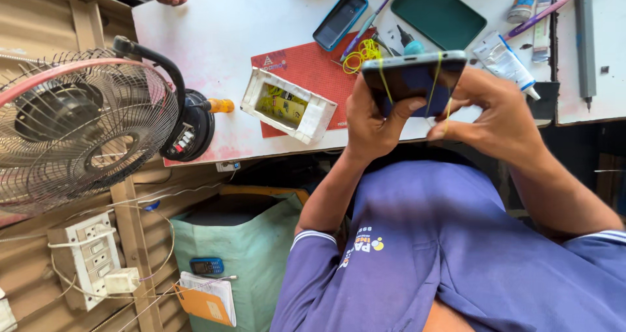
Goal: The person applies adhesive to a smartphone back cover, aligns and presses it onto the phone body, then secures the assembly with multiple rubber bands. The person also handles a SIM tray and a small white box during the process.
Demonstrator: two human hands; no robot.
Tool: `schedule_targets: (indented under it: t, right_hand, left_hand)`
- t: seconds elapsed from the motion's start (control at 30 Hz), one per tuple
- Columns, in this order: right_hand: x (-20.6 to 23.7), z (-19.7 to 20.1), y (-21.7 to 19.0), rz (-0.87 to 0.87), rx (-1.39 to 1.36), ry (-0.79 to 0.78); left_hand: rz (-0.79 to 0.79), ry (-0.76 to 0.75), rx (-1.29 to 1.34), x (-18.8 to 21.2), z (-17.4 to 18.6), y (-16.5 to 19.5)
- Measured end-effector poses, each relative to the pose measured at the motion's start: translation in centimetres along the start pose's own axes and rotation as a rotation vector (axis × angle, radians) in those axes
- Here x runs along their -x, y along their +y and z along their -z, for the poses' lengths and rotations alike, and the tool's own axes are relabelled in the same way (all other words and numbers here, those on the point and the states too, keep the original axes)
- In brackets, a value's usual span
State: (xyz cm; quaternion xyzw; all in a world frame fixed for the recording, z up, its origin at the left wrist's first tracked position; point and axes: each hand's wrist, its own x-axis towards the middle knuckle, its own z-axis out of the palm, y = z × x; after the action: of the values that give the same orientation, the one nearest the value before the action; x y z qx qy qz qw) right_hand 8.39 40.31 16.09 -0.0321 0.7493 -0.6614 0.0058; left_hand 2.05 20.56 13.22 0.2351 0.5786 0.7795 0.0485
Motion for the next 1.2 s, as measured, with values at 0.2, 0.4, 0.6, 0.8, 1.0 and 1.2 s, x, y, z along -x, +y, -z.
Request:
schedule_targets:
  t: [0.2,0.4,0.6,0.8,1.0,1.2]
  right_hand:
    - [-0.3,1.3,-2.8,0.223,-0.098,0.089]
    - [-0.4,1.4,-2.5,0.160,-0.121,0.063]
    - [-0.8,3.5,-2.2,-0.271,0.576,-0.131]
    - [0.3,1.5,0.3,-0.106,0.308,-0.316]
    - [2.5,-0.4,3.3,0.156,0.148,0.020]
    - [4.0,-2.1,2.9,0.257,0.179,0.063]
  left_hand:
    - [0.018,-0.228,-0.367,-0.3,1.6,2.1]
    - [0.036,-0.281,-0.396,0.0,1.2,2.6]
    - [0.286,-0.331,-0.468,0.6,1.7,2.8]
    - [0.477,-0.545,-0.559,1.1,2.8,2.8]
    - [0.313,-0.272,-0.509,2.2,5.9,3.3]
    - [0.256,-0.015,0.029,2.9,5.9,1.1]
